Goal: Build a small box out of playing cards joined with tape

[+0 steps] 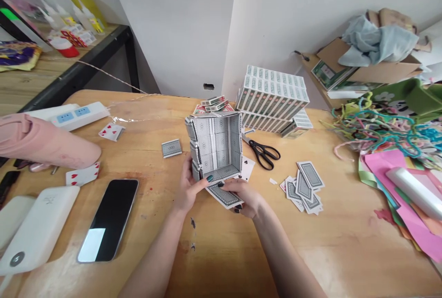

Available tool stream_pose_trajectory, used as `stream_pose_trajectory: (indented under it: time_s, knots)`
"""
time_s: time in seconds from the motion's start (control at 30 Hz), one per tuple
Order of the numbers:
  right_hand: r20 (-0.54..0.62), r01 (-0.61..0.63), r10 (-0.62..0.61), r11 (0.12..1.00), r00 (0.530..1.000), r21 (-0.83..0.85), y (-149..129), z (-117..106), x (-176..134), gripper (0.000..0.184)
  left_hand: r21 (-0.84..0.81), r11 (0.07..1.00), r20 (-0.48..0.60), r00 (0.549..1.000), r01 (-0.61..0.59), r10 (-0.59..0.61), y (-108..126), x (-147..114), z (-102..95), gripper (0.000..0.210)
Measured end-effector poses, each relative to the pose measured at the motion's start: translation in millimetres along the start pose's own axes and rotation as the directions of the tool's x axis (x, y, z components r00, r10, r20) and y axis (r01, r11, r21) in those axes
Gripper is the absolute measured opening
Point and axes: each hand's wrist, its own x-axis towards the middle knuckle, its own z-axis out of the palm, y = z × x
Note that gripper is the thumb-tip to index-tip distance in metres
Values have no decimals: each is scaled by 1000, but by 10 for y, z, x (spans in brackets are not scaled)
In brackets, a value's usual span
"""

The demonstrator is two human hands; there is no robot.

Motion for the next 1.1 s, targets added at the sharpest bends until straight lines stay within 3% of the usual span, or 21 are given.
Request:
stream_pose_trajectory:
  time_s: [0.17, 0.47, 1.1]
  knots:
    - [-121, 33, -27, 999, 992, 42, 17, 41, -31, 19, -11, 1000, -11, 1000, 3, -3, 6, 5, 2, 63]
    - [-200, 74, -66, 997, 978, 34, 5, 93, -100, 22, -1, 1000, -7, 1000, 1, -1, -6, 11, -3, 64]
    - [-133, 30, -22, 998, 991, 58, 28, 179, -74, 19, 1, 999, -41, 999, 34, -34, 37, 15, 41, 64]
